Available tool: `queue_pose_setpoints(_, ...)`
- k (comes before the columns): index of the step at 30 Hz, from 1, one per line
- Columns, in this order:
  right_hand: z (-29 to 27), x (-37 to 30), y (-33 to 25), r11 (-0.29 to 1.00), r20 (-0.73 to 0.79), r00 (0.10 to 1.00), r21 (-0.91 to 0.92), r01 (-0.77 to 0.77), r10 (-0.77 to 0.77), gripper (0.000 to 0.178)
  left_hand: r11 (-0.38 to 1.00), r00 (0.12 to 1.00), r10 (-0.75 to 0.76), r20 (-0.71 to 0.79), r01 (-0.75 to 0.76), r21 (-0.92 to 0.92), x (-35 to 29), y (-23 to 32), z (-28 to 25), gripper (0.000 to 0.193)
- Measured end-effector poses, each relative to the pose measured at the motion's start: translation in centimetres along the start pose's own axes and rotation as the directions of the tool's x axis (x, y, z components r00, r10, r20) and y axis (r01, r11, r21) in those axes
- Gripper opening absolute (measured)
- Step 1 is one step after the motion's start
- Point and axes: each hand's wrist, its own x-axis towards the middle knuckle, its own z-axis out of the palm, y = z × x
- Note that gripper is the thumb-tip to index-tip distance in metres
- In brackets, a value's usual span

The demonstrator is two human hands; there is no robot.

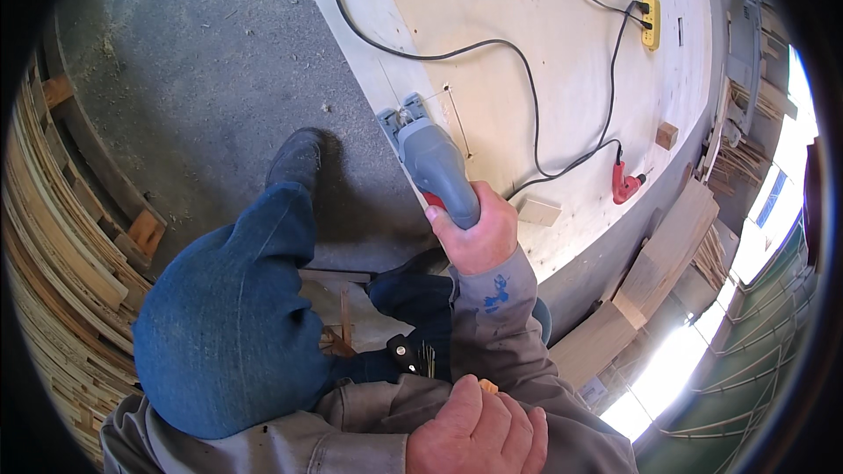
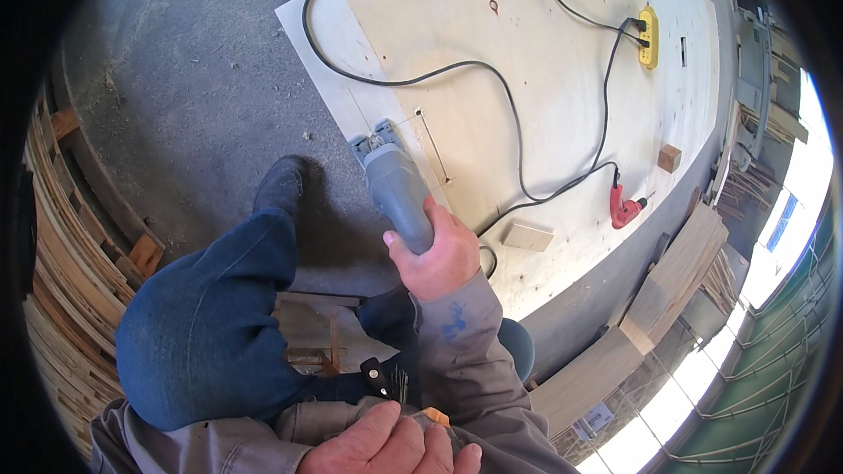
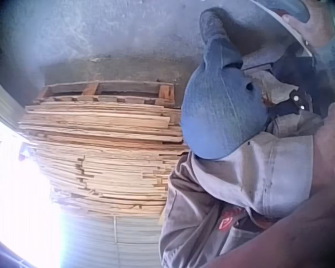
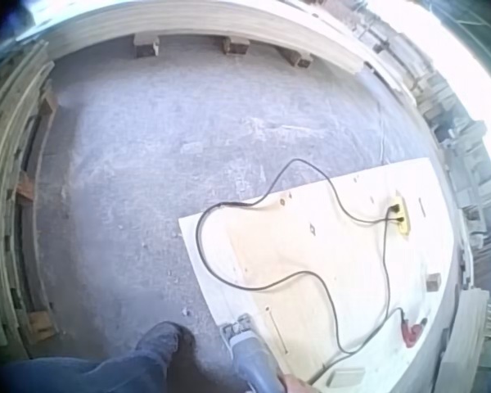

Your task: The person uses a jigsaw to cut a rectangular hole in a large sheet of plywood. They guide the tool along marked lines, cut out the piece, and then continue cutting along the edge of the board.

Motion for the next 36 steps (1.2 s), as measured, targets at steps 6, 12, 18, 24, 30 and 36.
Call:
queue_pose_setpoints(6, 0.1, 0.1, 0.1, 1.000, -0.001, 1.000, -0.011, 0.000, 0.000, 0.037, 1.000, 1.000, -0.016, -0.005, 0.015, -0.022, 0.1, 0.2, -0.2, 0.038)
queue_pose_setpoints(12, 0.2, 0.2, 0.1, 1.000, -0.003, 1.000, -0.020, 0.005, -0.005, 0.037, 0.792, 0.913, 0.217, 0.346, -0.372, 0.484, 0.8, 1.4, 0.3, 0.038)
queue_pose_setpoints(18, 0.2, 0.3, 0.0, 1.000, 0.009, 1.000, -0.012, -0.010, 0.010, 0.037, 0.046, 0.590, 0.106, 0.800, -0.807, 0.589, 1.5, 2.0, 0.4, 0.038)
queue_pose_setpoints(24, 0.2, 0.4, -0.2, 1.000, 0.006, 1.000, -0.018, -0.004, 0.004, 0.037, -0.237, 0.434, -0.041, 0.900, -0.879, 0.414, 1.4, 2.8, 0.5, 0.038)
queue_pose_setpoints(30, 0.0, 0.5, -0.2, 1.000, 0.036, 0.999, -0.006, -0.019, 0.019, 0.061, 0.293, 0.659, 0.199, 0.725, -0.746, 0.598, 1.4, 2.4, -0.1, 0.038)
queue_pose_setpoints(36, 0.3, 0.5, -0.1, 1.000, 0.015, 1.000, 0.002, -0.018, 0.018, 0.060, 0.999, 1.000, 0.010, 0.019, -0.010, -0.036, 0.6, 0.7, -0.8, 0.037)
